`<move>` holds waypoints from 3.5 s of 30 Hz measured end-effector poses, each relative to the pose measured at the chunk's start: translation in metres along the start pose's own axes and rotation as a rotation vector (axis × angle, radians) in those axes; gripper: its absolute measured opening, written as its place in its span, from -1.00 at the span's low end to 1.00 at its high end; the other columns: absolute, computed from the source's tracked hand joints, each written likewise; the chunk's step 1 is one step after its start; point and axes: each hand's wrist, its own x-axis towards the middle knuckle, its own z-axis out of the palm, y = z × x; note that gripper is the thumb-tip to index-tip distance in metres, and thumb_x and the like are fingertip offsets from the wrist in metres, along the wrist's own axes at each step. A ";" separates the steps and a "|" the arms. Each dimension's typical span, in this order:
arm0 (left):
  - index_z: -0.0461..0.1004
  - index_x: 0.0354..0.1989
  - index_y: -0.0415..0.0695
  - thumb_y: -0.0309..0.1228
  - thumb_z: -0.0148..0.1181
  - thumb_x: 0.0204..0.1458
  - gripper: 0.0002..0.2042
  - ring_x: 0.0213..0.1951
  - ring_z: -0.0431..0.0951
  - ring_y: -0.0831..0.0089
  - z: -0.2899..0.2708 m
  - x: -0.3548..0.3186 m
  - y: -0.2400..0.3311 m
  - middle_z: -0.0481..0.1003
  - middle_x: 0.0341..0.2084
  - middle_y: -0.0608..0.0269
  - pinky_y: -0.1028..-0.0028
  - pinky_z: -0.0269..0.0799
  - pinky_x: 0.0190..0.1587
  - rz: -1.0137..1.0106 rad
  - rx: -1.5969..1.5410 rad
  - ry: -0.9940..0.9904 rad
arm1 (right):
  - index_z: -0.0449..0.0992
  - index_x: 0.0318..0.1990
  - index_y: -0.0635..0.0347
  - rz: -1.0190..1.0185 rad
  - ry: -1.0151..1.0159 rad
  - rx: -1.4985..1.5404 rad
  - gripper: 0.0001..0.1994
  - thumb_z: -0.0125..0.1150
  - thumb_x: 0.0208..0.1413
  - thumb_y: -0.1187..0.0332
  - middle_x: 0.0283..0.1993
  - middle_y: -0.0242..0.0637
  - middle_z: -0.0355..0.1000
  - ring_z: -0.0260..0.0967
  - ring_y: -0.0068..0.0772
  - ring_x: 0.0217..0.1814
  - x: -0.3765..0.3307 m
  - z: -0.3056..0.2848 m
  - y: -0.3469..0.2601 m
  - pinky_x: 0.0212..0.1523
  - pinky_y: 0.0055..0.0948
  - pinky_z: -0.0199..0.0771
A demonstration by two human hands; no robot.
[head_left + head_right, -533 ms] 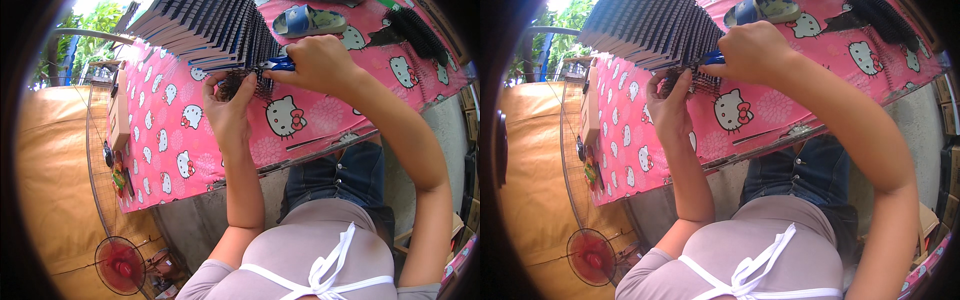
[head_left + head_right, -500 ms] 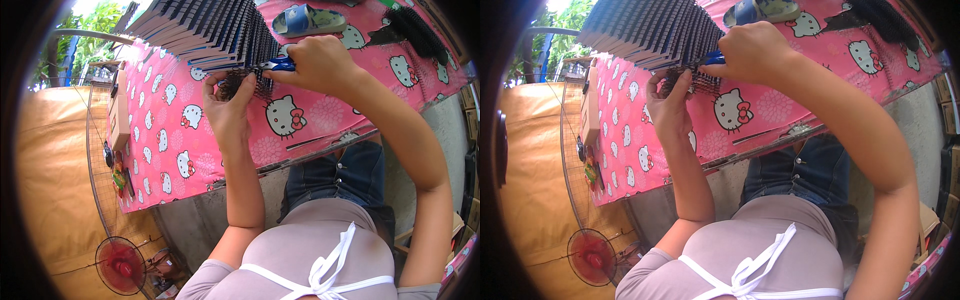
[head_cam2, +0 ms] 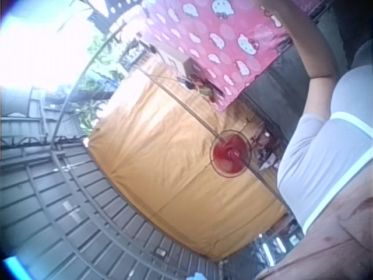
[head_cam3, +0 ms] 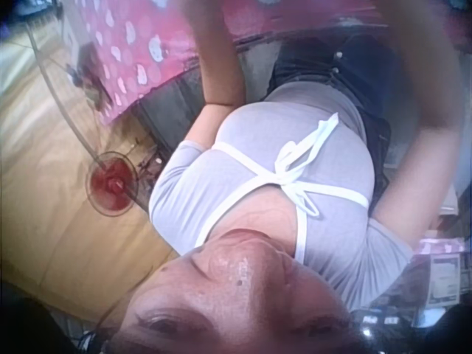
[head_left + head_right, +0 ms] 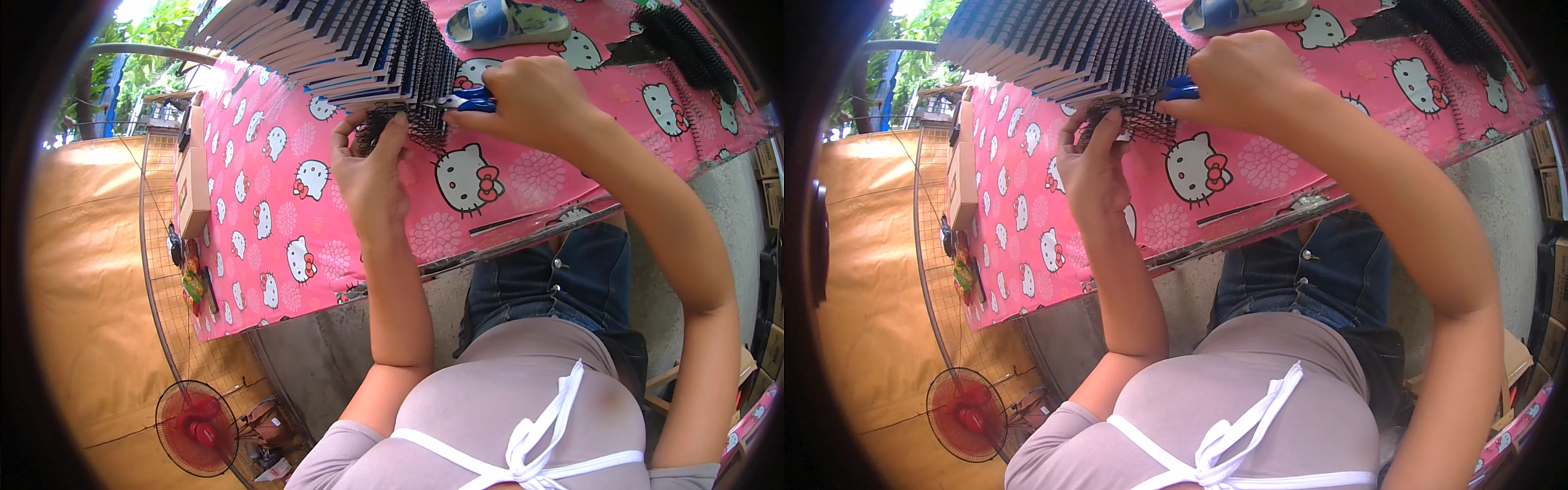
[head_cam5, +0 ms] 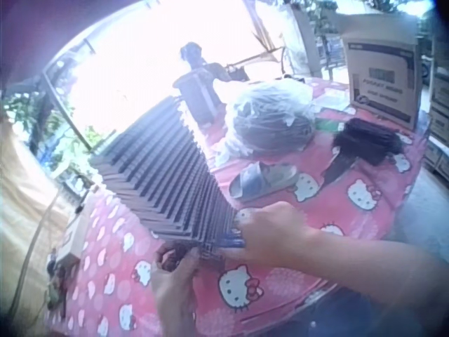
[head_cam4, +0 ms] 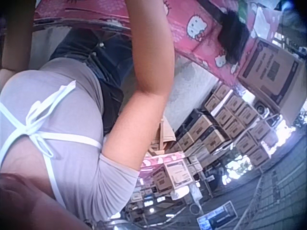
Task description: The person uses pliers to trim and tuck the ends of the wire binding on a stack of blue notebooks. They work through the stack, handling each notebook to ensure the spiral ends are finished correctly.
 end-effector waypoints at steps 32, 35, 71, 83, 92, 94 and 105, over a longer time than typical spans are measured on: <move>0.21 -0.02 -0.32 -0.54 0.40 -0.18 -0.44 -0.53 0.44 0.58 -0.004 -0.009 -0.020 0.46 -0.35 0.16 0.66 0.31 -0.62 -0.027 0.056 0.050 | 0.58 -0.54 0.21 -0.270 0.520 -0.147 -0.47 0.17 -0.07 -0.19 -0.53 -0.16 0.48 0.51 -0.19 -0.42 -0.006 0.044 0.025 -0.41 -0.27 0.49; 0.23 -0.03 -0.32 -0.52 0.41 -0.19 -0.45 -0.56 0.43 0.62 -0.002 -0.007 -0.025 0.45 -0.37 0.20 0.69 0.31 -0.63 -0.009 0.072 0.049 | 0.58 -0.48 0.22 -0.060 0.082 -0.021 -0.46 0.16 -0.06 -0.19 -0.51 -0.16 0.49 0.51 -0.19 -0.40 -0.003 0.039 0.005 -0.39 -0.26 0.49; 0.43 -0.09 -0.19 -0.12 0.41 -0.22 -0.45 0.01 0.34 0.21 -0.027 -0.017 -0.053 0.45 -0.13 0.14 0.10 0.11 0.08 0.611 1.019 0.022 | 0.53 -0.48 0.23 -0.327 0.376 -0.210 -0.47 0.20 -0.11 -0.17 -0.49 -0.18 0.46 0.47 -0.15 -0.43 -0.005 0.055 0.019 -0.42 -0.23 0.43; 0.30 -0.02 -0.24 0.02 0.31 -0.18 -0.33 0.06 0.29 0.10 -0.021 -0.006 -0.057 0.38 -0.06 0.08 -0.11 -0.18 0.19 0.335 1.048 0.047 | 0.51 -0.39 0.23 -0.310 0.256 -0.287 -0.50 0.20 -0.08 -0.13 -0.40 -0.17 0.48 0.47 -0.17 -0.31 -0.007 0.048 0.021 -0.33 -0.25 0.42; 0.41 -0.21 -0.18 -0.11 0.29 -0.15 -0.56 -0.09 0.35 0.15 -0.028 -0.002 -0.062 0.42 -0.23 0.14 0.12 0.01 0.11 0.381 0.872 0.049 | 0.52 -0.36 0.24 0.104 -0.477 -0.207 -0.50 0.18 -0.06 -0.13 -0.39 -0.18 0.44 0.42 -0.20 -0.27 0.004 0.020 -0.011 -0.22 -0.29 0.36; 0.41 -0.21 -0.18 -0.12 0.30 -0.16 -0.57 -0.09 0.35 0.15 -0.024 -0.004 -0.060 0.41 -0.24 0.15 0.13 0.02 0.10 0.405 0.915 0.061 | 0.53 -0.45 0.24 -0.156 -0.051 -0.267 -0.51 0.20 -0.09 -0.12 -0.49 -0.17 0.45 0.45 -0.16 -0.38 -0.008 0.033 0.009 -0.33 -0.26 0.39; 0.38 -0.29 -0.15 -0.22 0.27 -0.16 -0.67 -0.11 0.34 0.19 -0.030 -0.001 -0.066 0.38 -0.28 0.22 0.15 0.06 0.05 0.469 1.031 0.020 | 0.51 -0.46 0.26 -0.029 -0.302 -0.252 -0.53 0.22 -0.09 -0.08 -0.51 -0.14 0.45 0.47 -0.13 -0.41 0.001 0.028 -0.006 -0.36 -0.22 0.42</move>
